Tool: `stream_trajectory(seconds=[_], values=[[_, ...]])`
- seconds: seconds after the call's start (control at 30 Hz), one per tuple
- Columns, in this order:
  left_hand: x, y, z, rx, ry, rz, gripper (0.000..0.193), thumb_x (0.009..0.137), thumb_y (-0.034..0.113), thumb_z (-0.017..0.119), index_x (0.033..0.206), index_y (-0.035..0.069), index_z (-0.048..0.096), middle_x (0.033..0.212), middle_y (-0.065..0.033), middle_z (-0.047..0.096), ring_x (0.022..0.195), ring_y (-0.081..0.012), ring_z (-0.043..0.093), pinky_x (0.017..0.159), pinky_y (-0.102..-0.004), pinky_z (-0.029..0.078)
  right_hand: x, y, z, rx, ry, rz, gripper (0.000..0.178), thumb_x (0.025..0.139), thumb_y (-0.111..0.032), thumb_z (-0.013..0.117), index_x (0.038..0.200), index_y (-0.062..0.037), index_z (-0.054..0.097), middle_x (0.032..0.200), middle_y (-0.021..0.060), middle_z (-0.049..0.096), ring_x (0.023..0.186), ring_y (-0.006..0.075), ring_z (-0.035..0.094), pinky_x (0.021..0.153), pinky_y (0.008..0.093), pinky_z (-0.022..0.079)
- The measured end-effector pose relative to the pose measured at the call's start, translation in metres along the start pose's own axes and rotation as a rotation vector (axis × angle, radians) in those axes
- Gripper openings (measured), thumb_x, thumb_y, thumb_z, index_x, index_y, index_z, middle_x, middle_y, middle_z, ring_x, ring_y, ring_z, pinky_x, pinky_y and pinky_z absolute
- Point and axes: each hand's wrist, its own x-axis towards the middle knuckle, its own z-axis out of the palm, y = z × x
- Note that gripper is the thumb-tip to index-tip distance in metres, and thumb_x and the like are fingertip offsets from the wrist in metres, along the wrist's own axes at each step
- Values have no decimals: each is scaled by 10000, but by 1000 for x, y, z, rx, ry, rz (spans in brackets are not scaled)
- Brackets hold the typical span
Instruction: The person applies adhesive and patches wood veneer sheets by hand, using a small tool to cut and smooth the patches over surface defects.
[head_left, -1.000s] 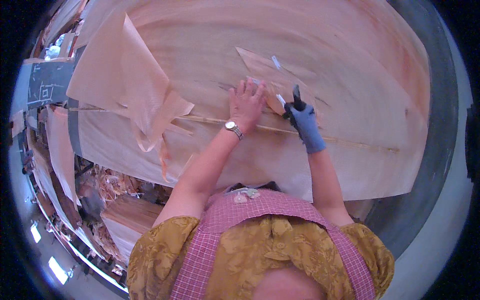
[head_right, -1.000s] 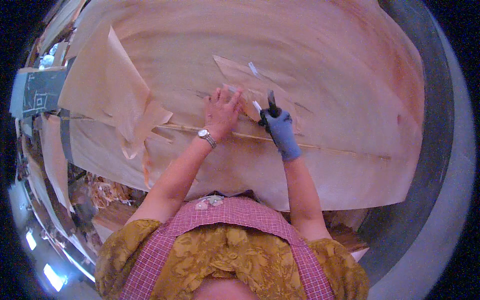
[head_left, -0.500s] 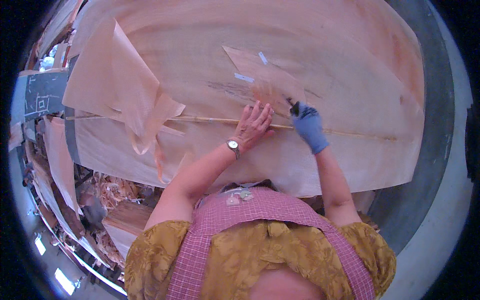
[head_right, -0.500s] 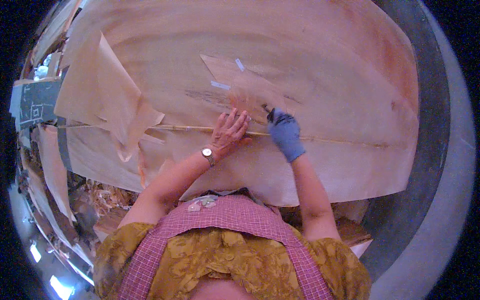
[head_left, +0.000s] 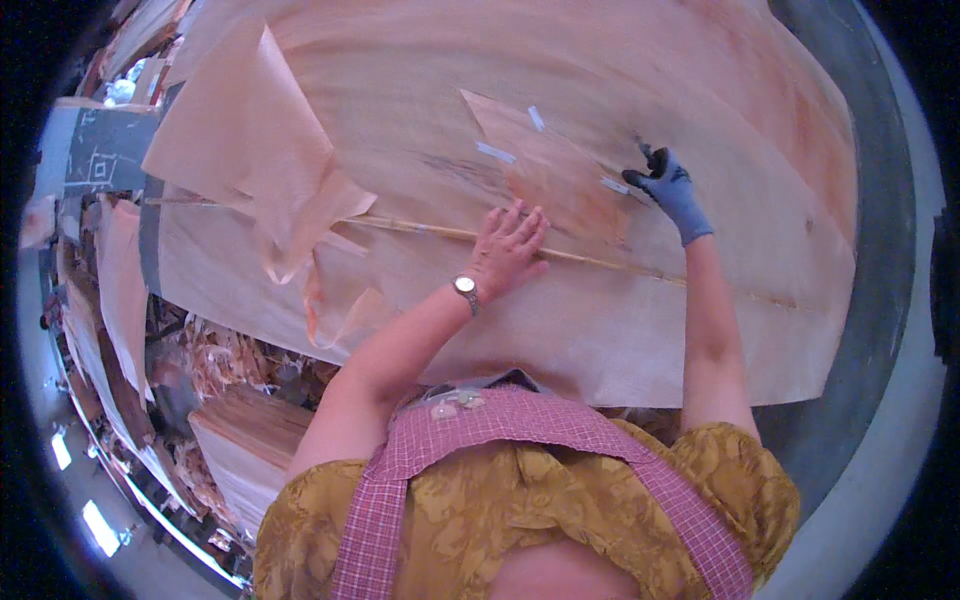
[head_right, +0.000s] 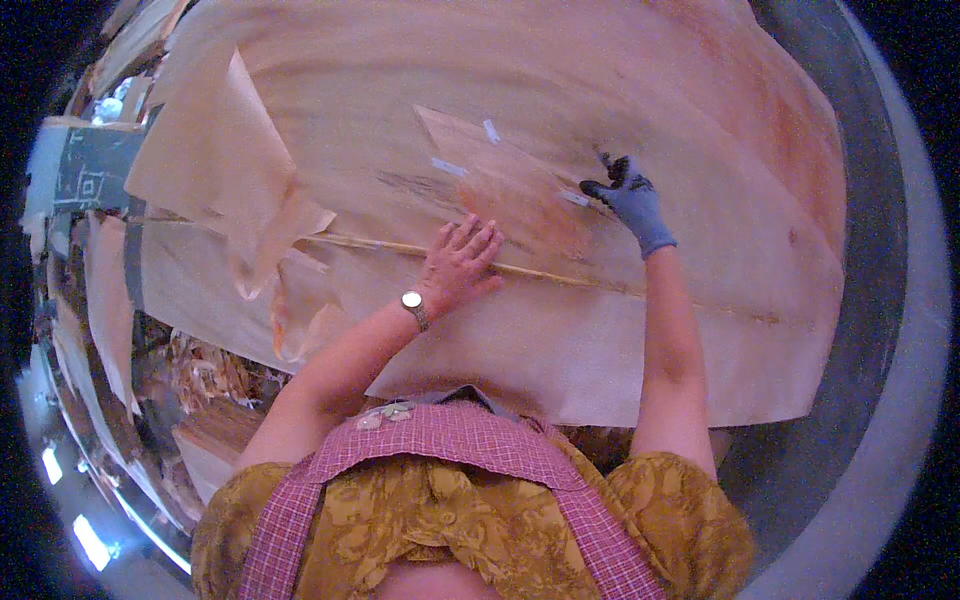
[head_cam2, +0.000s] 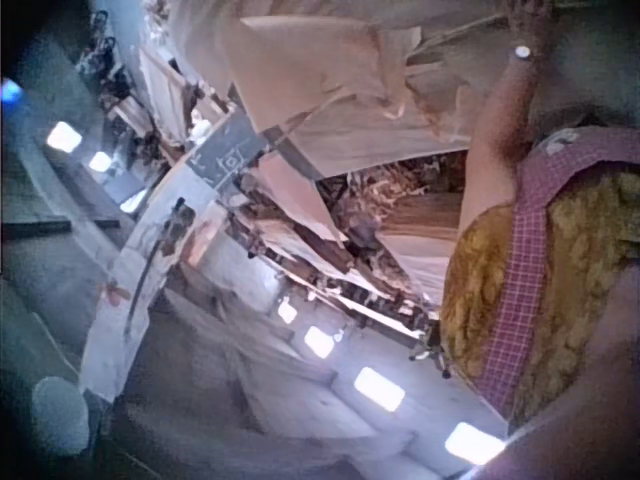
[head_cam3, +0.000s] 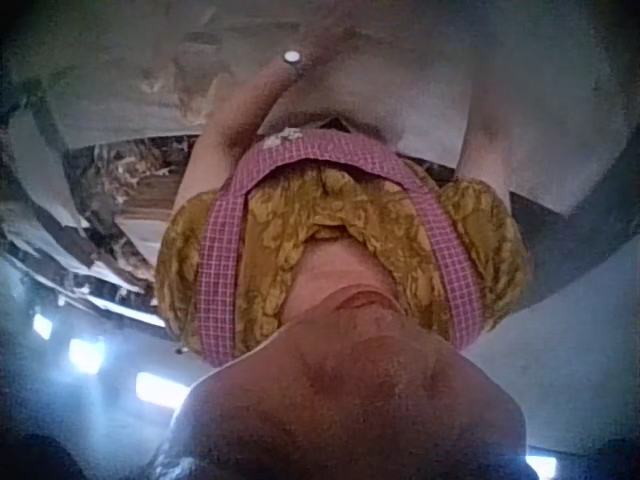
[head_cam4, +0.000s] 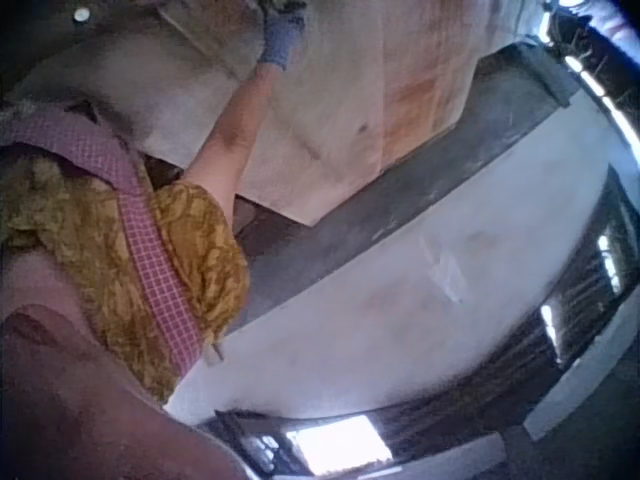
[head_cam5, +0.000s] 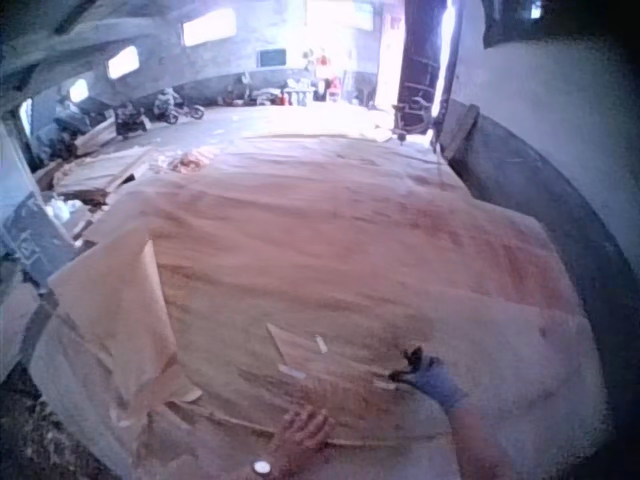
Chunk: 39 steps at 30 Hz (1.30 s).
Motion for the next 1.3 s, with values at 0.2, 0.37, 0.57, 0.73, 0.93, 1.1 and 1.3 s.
stream_trajectory(seconds=[0.2,0.37,0.57,0.73,0.93,1.1,1.3], values=[[1,-14,-20,-271,22,-3,545,807,423,662,1255,128,560,1321,-96,538,1250,-308,468,1052,-484,329,-18,-15,13,61,149,15,504,807,-315,755,1193,-40,583,948,29,671,767,160,603,686,287,484],[-32,-161,-76,82,381,-541,702,819,491,642,1332,48,457,1332,-199,496,1219,-372,472,1035,-503,336,-89,-51,25,845,405,208,486,916,-147,642,1380,-119,502,809,-71,581,557,32,423,472,208,346],[-80,-371,-185,-82,654,-985,958,750,474,728,1423,-38,276,1284,-283,512,1125,-410,533,977,-515,387,-213,-173,128,848,440,483,486,921,-63,587,1393,-59,469,944,-20,652,585,49,510,471,192,393],[-102,-398,-220,-760,495,-815,873,749,320,772,1404,-43,323,972,-173,651,848,-280,640,752,-373,513,-95,-380,210,755,166,-102,683,821,-45,722,1412,10,384,1413,120,475,1186,208,535,875,297,485],[-194,-440,-249,-1064,684,-623,635,809,265,740,1312,-8,463,961,-115,638,859,-186,628,755,-324,529,6,-577,258,313,-75,-222,452,817,-176,723,1204,22,599,1070,81,704,827,125,636,783,282,499],[-369,-530,-273,-820,821,-744,466,861,226,678,1256,30,524,1003,-105,630,876,-184,626,769,-327,529,-48,-612,236,797,200,-215,299,828,-133,711,1072,34,668,968,42,700,842,115,609,792,266,493],[-494,-590,-280,-566,589,-772,450,839,211,666,1224,13,544,1030,-140,637,906,-231,636,781,-349,520,-218,-554,196,1133,639,54,697,865,-63,672,1473,-69,331,1134,46,625,954,146,608,807,266,518]])
